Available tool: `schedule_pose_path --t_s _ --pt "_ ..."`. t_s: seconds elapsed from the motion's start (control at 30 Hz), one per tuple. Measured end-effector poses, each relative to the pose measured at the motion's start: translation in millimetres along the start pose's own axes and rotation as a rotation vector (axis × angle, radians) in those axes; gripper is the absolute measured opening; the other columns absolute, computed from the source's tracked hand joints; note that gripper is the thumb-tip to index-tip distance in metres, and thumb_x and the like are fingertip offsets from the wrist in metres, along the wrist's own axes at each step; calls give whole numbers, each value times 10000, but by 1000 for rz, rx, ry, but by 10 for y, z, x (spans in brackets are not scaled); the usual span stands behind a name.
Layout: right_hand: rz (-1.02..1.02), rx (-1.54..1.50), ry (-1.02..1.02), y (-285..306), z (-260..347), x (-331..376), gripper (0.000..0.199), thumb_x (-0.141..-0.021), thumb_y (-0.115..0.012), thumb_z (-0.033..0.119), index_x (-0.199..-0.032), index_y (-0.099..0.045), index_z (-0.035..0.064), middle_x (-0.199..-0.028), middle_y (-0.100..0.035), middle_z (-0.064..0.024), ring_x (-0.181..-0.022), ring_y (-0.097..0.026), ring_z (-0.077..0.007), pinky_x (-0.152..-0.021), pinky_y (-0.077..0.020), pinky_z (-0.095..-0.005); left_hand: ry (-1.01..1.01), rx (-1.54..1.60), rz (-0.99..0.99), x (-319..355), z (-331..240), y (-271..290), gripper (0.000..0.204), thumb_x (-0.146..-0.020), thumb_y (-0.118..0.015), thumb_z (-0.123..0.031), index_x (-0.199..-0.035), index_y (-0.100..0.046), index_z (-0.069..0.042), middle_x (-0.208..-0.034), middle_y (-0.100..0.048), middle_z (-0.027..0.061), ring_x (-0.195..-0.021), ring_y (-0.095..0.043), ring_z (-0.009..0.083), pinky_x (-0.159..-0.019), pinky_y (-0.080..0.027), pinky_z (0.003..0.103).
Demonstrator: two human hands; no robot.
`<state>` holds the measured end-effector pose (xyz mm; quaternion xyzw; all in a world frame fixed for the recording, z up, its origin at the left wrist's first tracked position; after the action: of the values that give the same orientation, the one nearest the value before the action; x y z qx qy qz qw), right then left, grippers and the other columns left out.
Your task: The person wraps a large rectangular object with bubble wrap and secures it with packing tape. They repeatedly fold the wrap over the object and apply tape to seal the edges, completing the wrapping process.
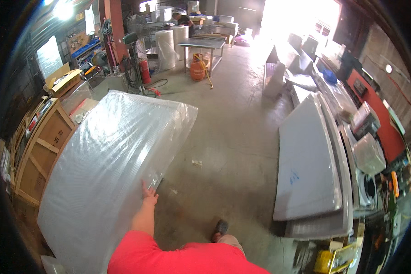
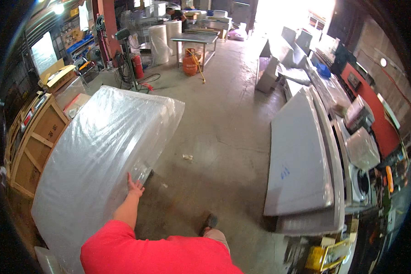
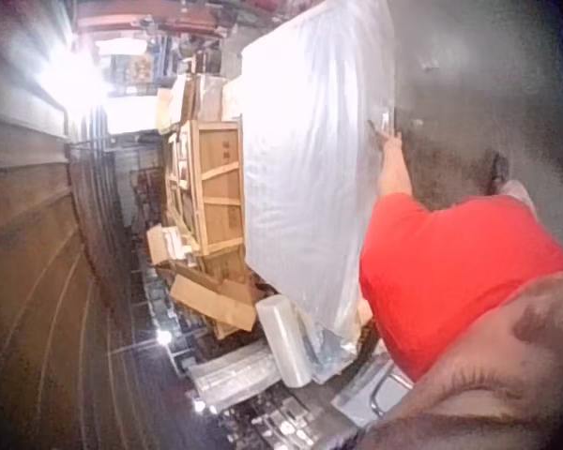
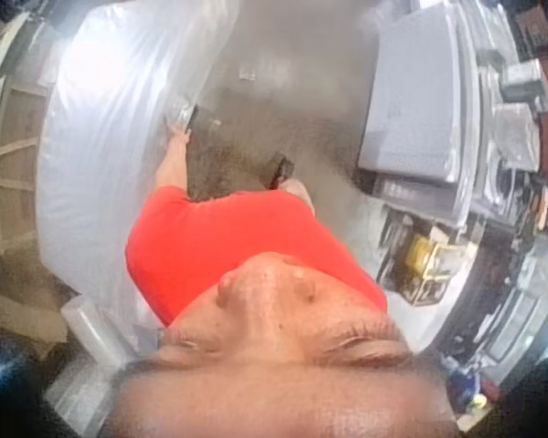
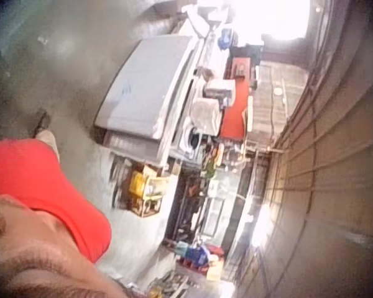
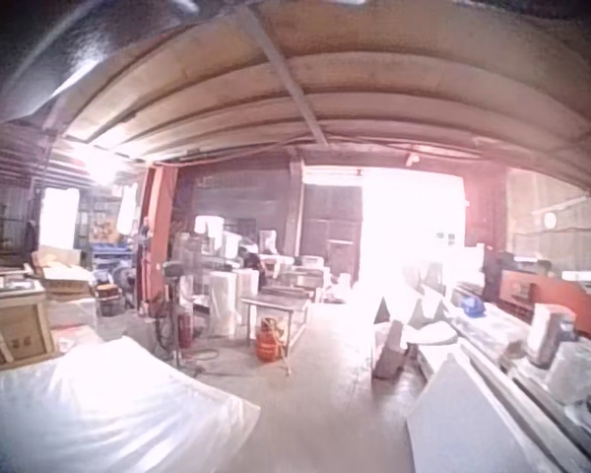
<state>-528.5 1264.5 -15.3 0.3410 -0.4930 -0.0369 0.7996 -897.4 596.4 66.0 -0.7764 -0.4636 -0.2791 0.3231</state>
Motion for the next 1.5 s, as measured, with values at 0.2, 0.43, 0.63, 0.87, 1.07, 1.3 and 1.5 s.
schedule_pose_path --t_s 0.2,0.43,0.63,0.87,1.07,1.3,1.5 --pt "-89 246 264 1836 2363 -1251 544 -670 -786 236 -1186 -676 104 -951 -736 -106 -881 -712 -268 -804 -547 -396 -255 273 -190 22 59 -765 401 -925 -623 -497 -1134 -577 -158 -879 -573 14 -784 -579 121 -674 -467 327" --pt "-395 220 641 3354 5504 -3163 675 -673 -784 281 -1296 -623 77 -1055 -722 -179 -954 -712 -307 -813 -545 -418 -39 154 -107 782 475 -1161 365 -899 -630 -508 -1051 -581 -179 -729 -551 25 -670 -573 192 -585 -443 362" --pt "-193 670 759 3317 7773 -3891 779 -650 -802 364 -1333 -595 53 -1075 -713 -205 -995 -698 -340 -864 -536 -431 164 340 93 -231 575 -3362 723 -801 -690 -642 -1356 -455 -243 -1174 -565 16 -1056 -518 206 -833 -464 382" --pt "54 458 794 2846 8924 -4350 674 -642 -803 430 -1185 -685 48 -1030 -727 -188 -958 -712 -318 -823 -537 -423 63 -91 565 -626 298 -4648 302 -930 -664 -349 -1063 -664 -77 -888 -661 32 -774 -593 162 -719 -486 312" --pt "194 505 570 2447 9564 -5153 611 -647 -802 444 -1113 -717 58 -1027 -730 -176 -961 -713 -310 -816 -541 -420 -257 -526 370 -1150 -535 -5722 250 -982 -594 -264 -977 -681 -30 -817 -655 14 -751 -580 104 -695 -476 267" --pt "191 906 395 2153 11701 -5844 577 -650 -800 465 -1065 -735 71 -1024 -732 -165 -965 -713 -306 -814 -546 -418 -316 -351 194 -2356 -1996 -6551 285 -993 -592 -291 -1032 -664 -18 -896 -668 37 -840 -623 118 -779 -505 271" --pt "31 1019 904 1239 15019 -5487 647 -701 -739 519 -1284 -639 258 -1052 -726 -138 -987 -699 -323 -839 -557 -446 -465 -316 -90 -3274 -2588 -6201 284 -977 -602 -294 -1015 -668 -20 -849 -683 68 -759 -651 146 -707 -528 288"
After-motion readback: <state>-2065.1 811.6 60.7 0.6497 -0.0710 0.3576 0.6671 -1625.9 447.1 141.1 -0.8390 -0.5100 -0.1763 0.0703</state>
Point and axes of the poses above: each hand's wrist, its own x-axis away from the middle knuckle, its own y-axis out of the back of the hand, z = x × y, the point moved 4 cm from there along -x, towards the middle knuckle
